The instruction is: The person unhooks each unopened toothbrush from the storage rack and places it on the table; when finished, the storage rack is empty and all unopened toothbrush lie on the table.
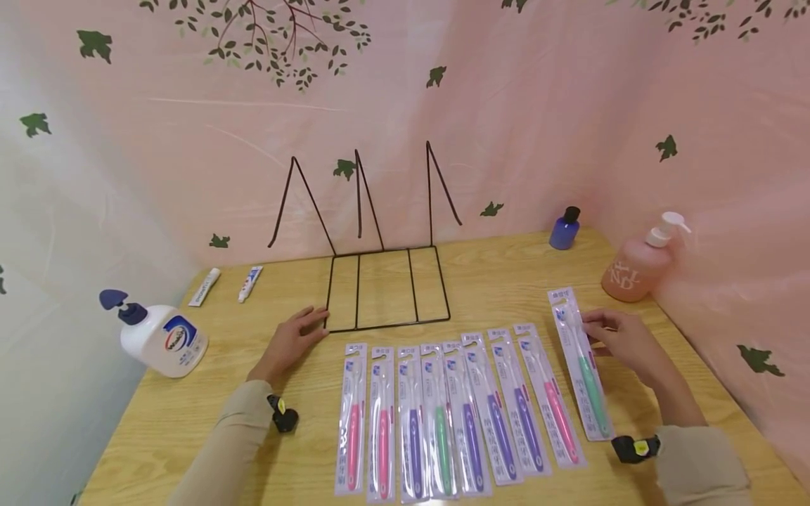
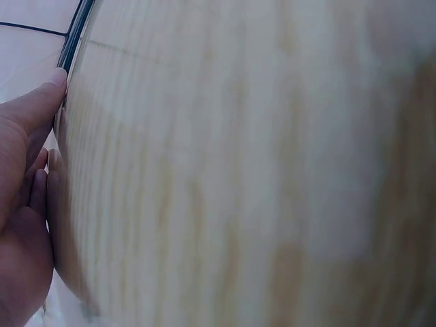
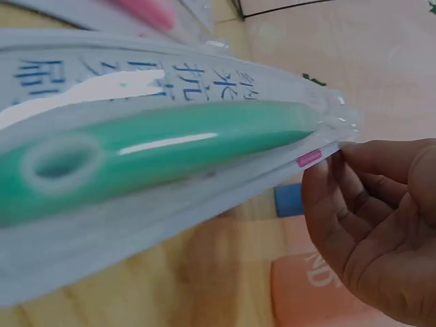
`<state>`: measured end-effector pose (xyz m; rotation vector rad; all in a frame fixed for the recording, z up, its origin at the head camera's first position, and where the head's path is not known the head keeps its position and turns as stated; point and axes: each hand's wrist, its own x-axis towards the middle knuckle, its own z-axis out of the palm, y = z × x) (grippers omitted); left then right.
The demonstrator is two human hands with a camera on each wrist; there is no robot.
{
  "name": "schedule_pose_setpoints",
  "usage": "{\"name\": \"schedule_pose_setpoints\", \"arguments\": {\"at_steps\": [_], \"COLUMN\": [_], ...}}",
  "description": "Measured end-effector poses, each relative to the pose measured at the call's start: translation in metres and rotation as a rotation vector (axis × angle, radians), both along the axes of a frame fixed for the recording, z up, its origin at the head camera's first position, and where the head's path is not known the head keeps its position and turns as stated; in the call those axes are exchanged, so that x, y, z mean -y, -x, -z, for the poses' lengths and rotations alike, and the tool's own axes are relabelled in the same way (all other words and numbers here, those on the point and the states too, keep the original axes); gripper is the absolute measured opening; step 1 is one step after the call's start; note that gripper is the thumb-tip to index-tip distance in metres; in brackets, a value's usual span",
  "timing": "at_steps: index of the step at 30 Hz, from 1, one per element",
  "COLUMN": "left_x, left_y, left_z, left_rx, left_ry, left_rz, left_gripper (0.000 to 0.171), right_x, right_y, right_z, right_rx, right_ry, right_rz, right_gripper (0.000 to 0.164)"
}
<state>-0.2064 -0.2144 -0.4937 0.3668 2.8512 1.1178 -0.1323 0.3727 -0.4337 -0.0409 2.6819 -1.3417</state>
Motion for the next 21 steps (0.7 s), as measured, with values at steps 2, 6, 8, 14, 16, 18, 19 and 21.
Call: {"name": "schedule_pose_setpoints", "arguments": {"at_steps": [2, 6, 8, 14, 16, 18, 19, 21], "left_x": [0.0, -0.001, 0.0, 0.0, 0.0, 0.001, 0.001, 0.001], "left_y": [0.0, 0.0, -0.001, -0.001, -0.001, -0.001, 0.0, 0.0], "left_z": [0.0, 0.001, 0.001, 0.002, 0.001, 0.002, 0.002, 0.002], "left_rx": [-0.003, -0.013, -0.014, -0.019, -0.019, -0.019, -0.016, -0.006], "left_ry": [0.003, 0.001, -0.003, 0.001, 0.0, 0.0, -0.003, -0.009], "left_rz": [0.001, 0.008, 0.009, 0.014, 0.015, 0.017, 0.015, 0.013], "left_gripper": [0.048, 0.048, 0.048, 0.048, 0.049, 0.048, 0.048, 0.048], "right_x": [-0.003, -0.004, -0.002, 0.003, 0.003, 0.003, 0.003, 0.004], "right_y": [0.0, -0.002, -0.004, -0.008, -0.007, -0.007, -0.007, -0.007], "right_z": [0.007, 0.019, 0.023, 0.029, 0.03, 0.03, 0.029, 0.027], "right_rx": [0.065, 0.148, 0.178, 0.233, 0.228, 0.214, 0.205, 0.19], "right_ry": [-0.001, 0.018, 0.011, -0.028, -0.045, -0.073, -0.087, -0.109], "right_rz": [-0.009, -0.028, -0.034, -0.037, -0.039, -0.042, -0.046, -0.051], "right_gripper": [0.043, 0.043, 0.043, 0.042, 0.042, 0.041, 0.04, 0.037]}}
